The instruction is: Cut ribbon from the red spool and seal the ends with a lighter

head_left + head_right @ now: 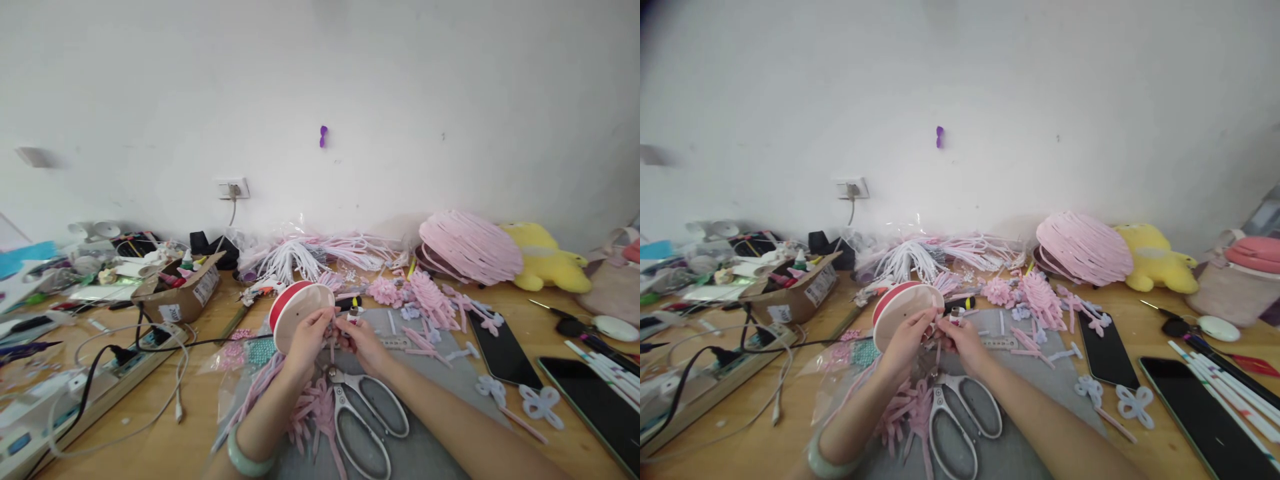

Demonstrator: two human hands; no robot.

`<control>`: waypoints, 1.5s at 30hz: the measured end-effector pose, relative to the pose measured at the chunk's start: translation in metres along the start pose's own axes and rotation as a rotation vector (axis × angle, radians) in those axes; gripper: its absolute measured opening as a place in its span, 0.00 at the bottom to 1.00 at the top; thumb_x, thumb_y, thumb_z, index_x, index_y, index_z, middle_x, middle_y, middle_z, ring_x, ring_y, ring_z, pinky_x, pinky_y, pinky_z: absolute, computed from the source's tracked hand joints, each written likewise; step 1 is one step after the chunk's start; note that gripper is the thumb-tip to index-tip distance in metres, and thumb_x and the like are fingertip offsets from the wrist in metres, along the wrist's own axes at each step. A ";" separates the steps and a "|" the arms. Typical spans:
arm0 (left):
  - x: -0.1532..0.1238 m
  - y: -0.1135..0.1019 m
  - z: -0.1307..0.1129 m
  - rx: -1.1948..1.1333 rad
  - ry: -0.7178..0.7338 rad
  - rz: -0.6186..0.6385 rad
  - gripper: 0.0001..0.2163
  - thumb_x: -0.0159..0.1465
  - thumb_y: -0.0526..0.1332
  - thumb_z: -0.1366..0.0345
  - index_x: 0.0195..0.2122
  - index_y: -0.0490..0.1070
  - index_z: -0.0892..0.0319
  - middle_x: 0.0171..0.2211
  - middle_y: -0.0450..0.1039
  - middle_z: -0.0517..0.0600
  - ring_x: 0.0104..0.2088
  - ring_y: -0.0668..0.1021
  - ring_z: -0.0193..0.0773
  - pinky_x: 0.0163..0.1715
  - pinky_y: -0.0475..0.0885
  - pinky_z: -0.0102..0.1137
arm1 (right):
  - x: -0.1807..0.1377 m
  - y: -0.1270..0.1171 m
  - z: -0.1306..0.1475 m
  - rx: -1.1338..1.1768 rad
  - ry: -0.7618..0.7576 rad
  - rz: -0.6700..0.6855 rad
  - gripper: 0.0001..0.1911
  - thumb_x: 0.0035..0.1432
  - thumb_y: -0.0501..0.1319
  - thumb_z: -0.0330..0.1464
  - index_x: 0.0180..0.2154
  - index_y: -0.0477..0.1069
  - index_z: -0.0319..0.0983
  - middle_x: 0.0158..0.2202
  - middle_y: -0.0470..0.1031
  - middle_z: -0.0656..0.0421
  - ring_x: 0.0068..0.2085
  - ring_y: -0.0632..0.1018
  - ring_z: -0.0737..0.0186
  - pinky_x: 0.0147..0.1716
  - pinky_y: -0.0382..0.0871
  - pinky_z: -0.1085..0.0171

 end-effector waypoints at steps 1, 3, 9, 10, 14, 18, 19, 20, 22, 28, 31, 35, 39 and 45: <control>0.001 0.000 0.000 0.007 0.000 0.000 0.22 0.45 0.63 0.50 0.34 0.74 0.64 0.16 0.61 0.43 0.19 0.61 0.27 0.19 0.53 0.23 | 0.000 0.000 0.001 -0.008 -0.002 -0.007 0.17 0.41 0.64 0.43 0.20 0.66 0.35 0.16 0.63 0.64 0.16 0.57 0.76 0.15 0.42 0.71; 0.002 -0.001 0.001 0.025 0.003 0.006 0.23 0.45 0.62 0.50 0.35 0.74 0.64 0.16 0.60 0.42 0.19 0.59 0.27 0.19 0.52 0.24 | 0.000 0.000 0.003 -0.016 -0.003 -0.029 0.17 0.40 0.65 0.42 0.20 0.65 0.35 0.16 0.63 0.64 0.16 0.57 0.76 0.15 0.42 0.71; 0.001 -0.004 -0.004 0.293 0.052 0.122 0.18 0.51 0.57 0.50 0.27 0.74 0.62 0.15 0.57 0.41 0.18 0.58 0.28 0.20 0.52 0.26 | 0.005 -0.009 0.013 -0.098 -0.023 -0.173 0.15 0.39 0.62 0.40 0.19 0.62 0.37 0.13 0.57 0.67 0.16 0.56 0.76 0.15 0.43 0.72; -0.001 -0.004 -0.006 0.388 0.074 0.163 0.18 0.53 0.56 0.51 0.24 0.73 0.62 0.15 0.58 0.42 0.19 0.59 0.29 0.20 0.53 0.26 | 0.007 -0.012 0.015 -0.133 -0.025 -0.191 0.14 0.39 0.62 0.40 0.19 0.61 0.37 0.13 0.56 0.68 0.15 0.56 0.76 0.15 0.43 0.72; -0.007 -0.009 -0.019 0.854 0.383 0.144 0.16 0.58 0.52 0.55 0.25 0.73 0.60 0.20 0.65 0.47 0.24 0.66 0.35 0.26 0.58 0.28 | 0.013 -0.024 0.021 -0.260 0.035 -0.154 0.12 0.39 0.60 0.37 0.18 0.58 0.38 0.12 0.55 0.69 0.14 0.54 0.76 0.14 0.41 0.71; -0.009 -0.013 -0.023 1.255 0.748 0.041 0.12 0.60 0.53 0.61 0.38 0.74 0.56 0.33 0.68 0.52 0.36 0.68 0.43 0.36 0.61 0.34 | 0.012 -0.026 0.025 -0.315 0.074 -0.035 0.10 0.39 0.59 0.36 0.18 0.59 0.38 0.12 0.55 0.69 0.14 0.53 0.77 0.14 0.39 0.71; -0.008 -0.014 -0.022 1.314 0.763 0.046 0.12 0.60 0.53 0.61 0.38 0.74 0.55 0.35 0.68 0.53 0.37 0.68 0.43 0.37 0.61 0.35 | 0.010 -0.025 0.025 -0.315 0.075 -0.009 0.10 0.39 0.59 0.35 0.18 0.59 0.38 0.12 0.55 0.69 0.14 0.53 0.77 0.14 0.39 0.71; -0.007 -0.014 -0.020 1.350 0.759 0.059 0.11 0.60 0.53 0.62 0.38 0.74 0.55 0.35 0.67 0.53 0.37 0.68 0.44 0.37 0.61 0.35 | 0.009 -0.024 0.026 -0.309 0.078 0.016 0.09 0.39 0.58 0.35 0.18 0.59 0.38 0.12 0.55 0.69 0.14 0.53 0.77 0.14 0.39 0.71; -0.005 -0.014 -0.017 1.367 0.735 0.095 0.10 0.60 0.53 0.63 0.35 0.74 0.55 0.35 0.67 0.53 0.38 0.68 0.44 0.37 0.62 0.35 | 0.007 -0.023 0.026 -0.293 0.084 0.049 0.09 0.39 0.58 0.35 0.18 0.60 0.38 0.12 0.55 0.68 0.14 0.52 0.77 0.15 0.39 0.71; -0.002 -0.008 -0.009 1.199 0.664 0.193 0.08 0.58 0.54 0.66 0.30 0.73 0.57 0.35 0.70 0.51 0.38 0.68 0.42 0.41 0.60 0.35 | 0.008 -0.022 0.024 -0.274 0.084 0.038 0.07 0.38 0.56 0.33 0.16 0.59 0.37 0.12 0.54 0.68 0.14 0.51 0.77 0.15 0.39 0.71; -0.002 -0.004 -0.007 1.070 0.596 0.210 0.07 0.56 0.55 0.66 0.26 0.72 0.58 0.33 0.71 0.51 0.37 0.69 0.41 0.40 0.60 0.34 | 0.009 -0.023 0.023 -0.275 0.086 0.065 0.08 0.38 0.56 0.33 0.16 0.59 0.37 0.11 0.54 0.68 0.14 0.52 0.77 0.15 0.39 0.71; -0.002 -0.001 -0.003 0.740 0.378 0.239 0.08 0.54 0.56 0.63 0.22 0.69 0.58 0.26 0.69 0.48 0.32 0.69 0.38 0.36 0.61 0.30 | 0.009 -0.023 0.022 -0.206 0.069 0.032 0.12 0.42 0.58 0.39 0.18 0.61 0.37 0.13 0.57 0.67 0.15 0.55 0.76 0.15 0.41 0.72; -0.004 0.004 0.002 0.369 0.096 0.295 0.13 0.52 0.58 0.54 0.22 0.66 0.60 0.21 0.64 0.44 0.25 0.65 0.32 0.28 0.59 0.26 | 0.009 -0.021 0.019 -0.029 0.187 -0.017 0.23 0.45 0.52 0.52 0.21 0.62 0.37 0.14 0.57 0.66 0.14 0.54 0.75 0.14 0.39 0.73; -0.006 0.007 0.006 0.216 -0.066 0.270 0.19 0.46 0.61 0.47 0.25 0.66 0.61 0.21 0.61 0.43 0.22 0.62 0.29 0.23 0.56 0.24 | 0.010 -0.018 0.016 0.004 0.289 -0.074 0.28 0.48 0.45 0.55 0.18 0.59 0.37 0.12 0.54 0.66 0.12 0.51 0.76 0.13 0.35 0.73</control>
Point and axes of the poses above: each hand's wrist, its own x-axis towards the middle knuckle, its own y-axis out of the palm, z = x × y, the point moved 1 cm from there along x, towards the middle knuckle
